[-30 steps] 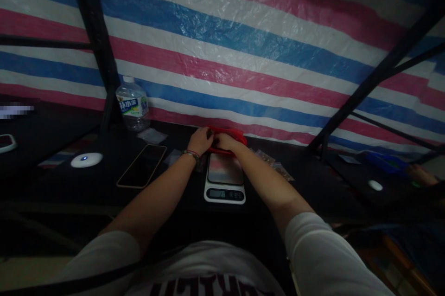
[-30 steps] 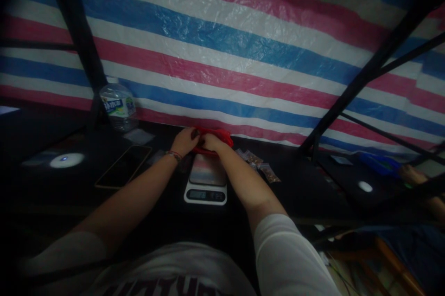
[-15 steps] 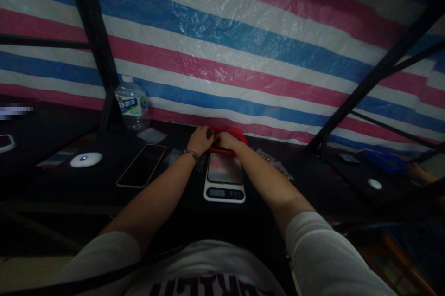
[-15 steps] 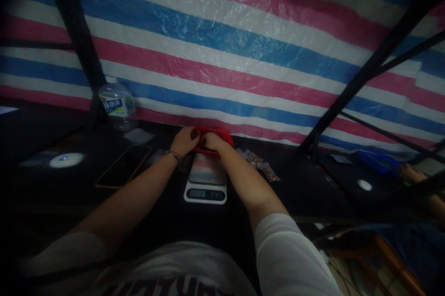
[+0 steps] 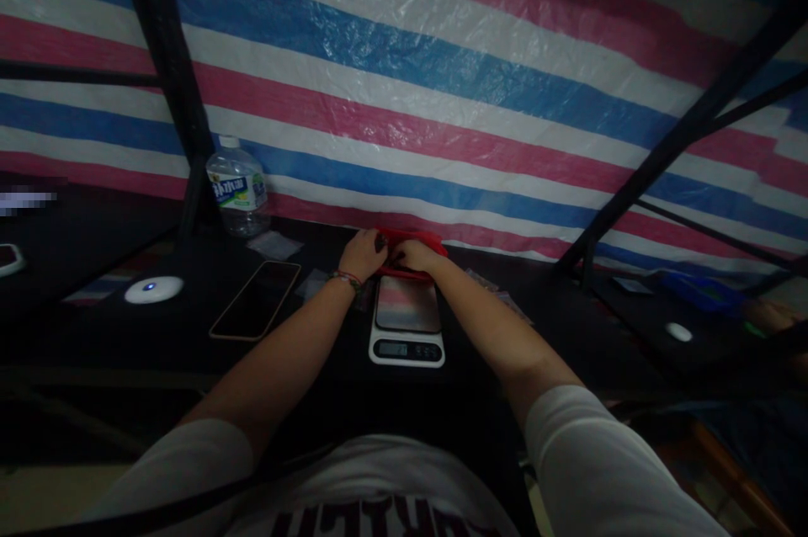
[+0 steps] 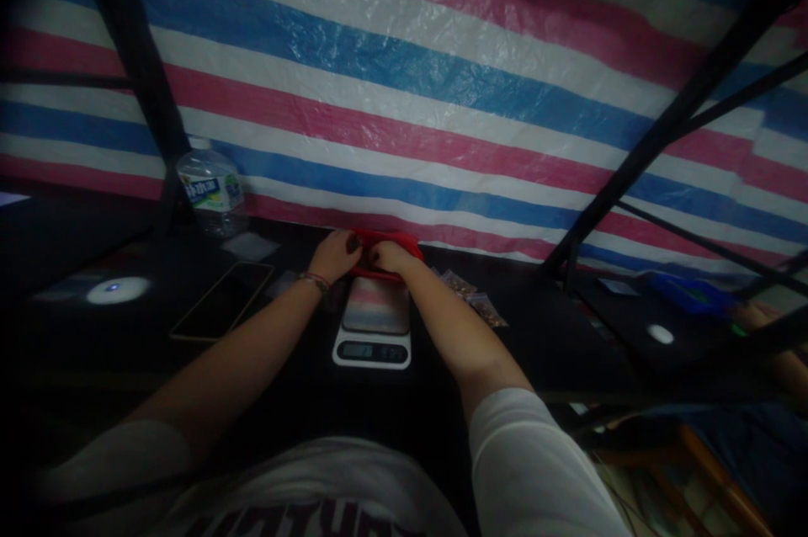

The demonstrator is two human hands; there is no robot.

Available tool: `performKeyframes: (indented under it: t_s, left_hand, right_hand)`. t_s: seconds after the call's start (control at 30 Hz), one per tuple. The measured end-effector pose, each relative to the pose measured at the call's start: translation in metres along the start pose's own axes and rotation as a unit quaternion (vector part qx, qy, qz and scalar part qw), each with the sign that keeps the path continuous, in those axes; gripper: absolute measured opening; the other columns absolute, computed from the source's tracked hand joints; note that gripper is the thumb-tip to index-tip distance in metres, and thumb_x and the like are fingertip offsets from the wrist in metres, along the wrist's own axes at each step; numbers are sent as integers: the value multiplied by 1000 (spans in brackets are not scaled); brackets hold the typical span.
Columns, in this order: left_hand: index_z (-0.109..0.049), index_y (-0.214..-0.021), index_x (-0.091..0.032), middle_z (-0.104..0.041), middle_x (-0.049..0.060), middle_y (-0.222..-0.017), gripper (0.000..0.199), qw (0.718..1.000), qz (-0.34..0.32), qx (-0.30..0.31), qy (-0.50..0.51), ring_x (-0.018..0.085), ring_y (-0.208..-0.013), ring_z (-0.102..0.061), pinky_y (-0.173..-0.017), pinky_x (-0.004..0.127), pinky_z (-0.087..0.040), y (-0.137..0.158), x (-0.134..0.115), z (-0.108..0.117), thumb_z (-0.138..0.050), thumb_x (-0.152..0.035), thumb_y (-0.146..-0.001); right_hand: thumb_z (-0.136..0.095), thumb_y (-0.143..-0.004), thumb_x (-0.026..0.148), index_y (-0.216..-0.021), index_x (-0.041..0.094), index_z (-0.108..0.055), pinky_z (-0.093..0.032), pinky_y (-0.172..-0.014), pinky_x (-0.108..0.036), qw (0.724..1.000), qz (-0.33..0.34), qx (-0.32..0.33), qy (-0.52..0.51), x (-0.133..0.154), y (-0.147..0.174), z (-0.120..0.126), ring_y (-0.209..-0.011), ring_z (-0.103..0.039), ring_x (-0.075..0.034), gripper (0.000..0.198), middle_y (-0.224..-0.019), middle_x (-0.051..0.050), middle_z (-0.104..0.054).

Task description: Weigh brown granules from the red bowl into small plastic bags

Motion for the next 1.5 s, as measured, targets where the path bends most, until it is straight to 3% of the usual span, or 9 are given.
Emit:
performKeyframes:
  t_s: [0.13, 0.27, 0.57, 0.77, 0.93, 1.07, 1.2, 1.3, 1.5]
  left_hand:
    - [-60, -100, -16, -64, 12, -102, 22, 1000, -7, 0, 3, 23, -99, -58, -89, 32, -46, 1, -2, 0, -52, -29, -85]
    - [-61, -101, -16, -64, 11, -103, 23, 1000, -23, 17, 13, 23, -101, -58, -90, 32, -45, 2, -5, -1, -53, -30, -85]
    - [-63, -96, -17, -65, 12, -103, 19, 999, -22, 40, 0, 25, -102, -58, -89, 33, -46, 2, -2, -4, -56, -27, -82]
    - [-63, -104, -18, -66, 9, -106, 26, 992, -108, 38, 44, 22, -101, -59, -92, 33, -45, 3, -13, -2, -55, -30, -83]
    - [-65, -92, -17, -67, 10, -98, 17, 996, -73, 54, 21, 24, -96, -61, -87, 33, -47, 2, -7, -7, -57, -26, -81]
    - [-63, -91, -17, -67, 11, -96, 16, 997, -50, 64, 10, 24, -93, -63, -83, 33, -49, 1, -2, -11, -60, -26, -79]
    - [-59, -108, -14, -67, 12, -103, 34, 997, -30, 69, 28, 25, -95, -64, -83, 32, -49, 2, -3, -13, -63, -28, -77]
    - [-56, -114, -13, -67, 13, -108, 41, 995, -31, 82, 43, 25, -98, -64, -86, 32, -49, 2, -6, -13, -63, -28, -77]
    - [-60, -112, -15, -69, 11, -110, 37, 996, -33, 69, 55, 25, -100, -65, -88, 30, -48, 1, -7, -12, -62, -25, -77]
  right_hand:
    - [-63, -79, 24, -102, 17, -74, -45, -71, -22, 1000, 3, 17, -3, -2, 2, 3, -80, -66, -18, 27, -95, -8, -74]
    - [-64, -75, 20, -102, 18, -74, -45, -69, -20, 998, 18, 55, -14, 4, 1, -1, -78, -66, -17, 29, -94, -5, -75]
    - [-61, -76, 16, -97, 20, -76, -44, -69, -20, 999, -14, 27, 29, 3, 1, 2, -78, -65, -16, 26, -93, -5, -75]
    - [-61, -76, 18, -89, 15, -77, -44, -66, -22, 998, -46, -8, 33, -2, 1, 5, -74, -65, -18, 20, -87, -9, -74]
    - [-61, -73, 13, -92, 17, -77, -45, -69, -21, 997, -67, -46, 16, -9, 4, 15, -77, -65, -17, 25, -87, -6, -74]
    - [-59, -73, 11, -98, 17, -74, -47, -73, -21, 989, -82, -106, -54, -12, 4, 27, -79, -65, -15, 29, -92, -4, -73]
    - [-61, -71, 11, -94, 15, -73, -49, -73, -22, 973, -37, -152, -167, -5, -1, 36, -77, -65, -14, 26, -90, -4, -73]
    - [-61, -69, 9, -89, 14, -74, -49, -75, -24, 970, 1, -156, -188, 3, -6, 37, -76, -65, -14, 24, -87, -3, -72]
    - [-63, -66, 7, -87, 16, -73, -50, -74, -24, 969, 12, -131, -207, 2, -10, 26, -77, -66, -15, 24, -84, -2, -72]
Point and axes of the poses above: each hand's wrist, its own y-axis away from the middle knuckle, its own z-axis out of the back of the hand, x = y × z, the point moved 4 cm from there along -y, towards the middle knuckle
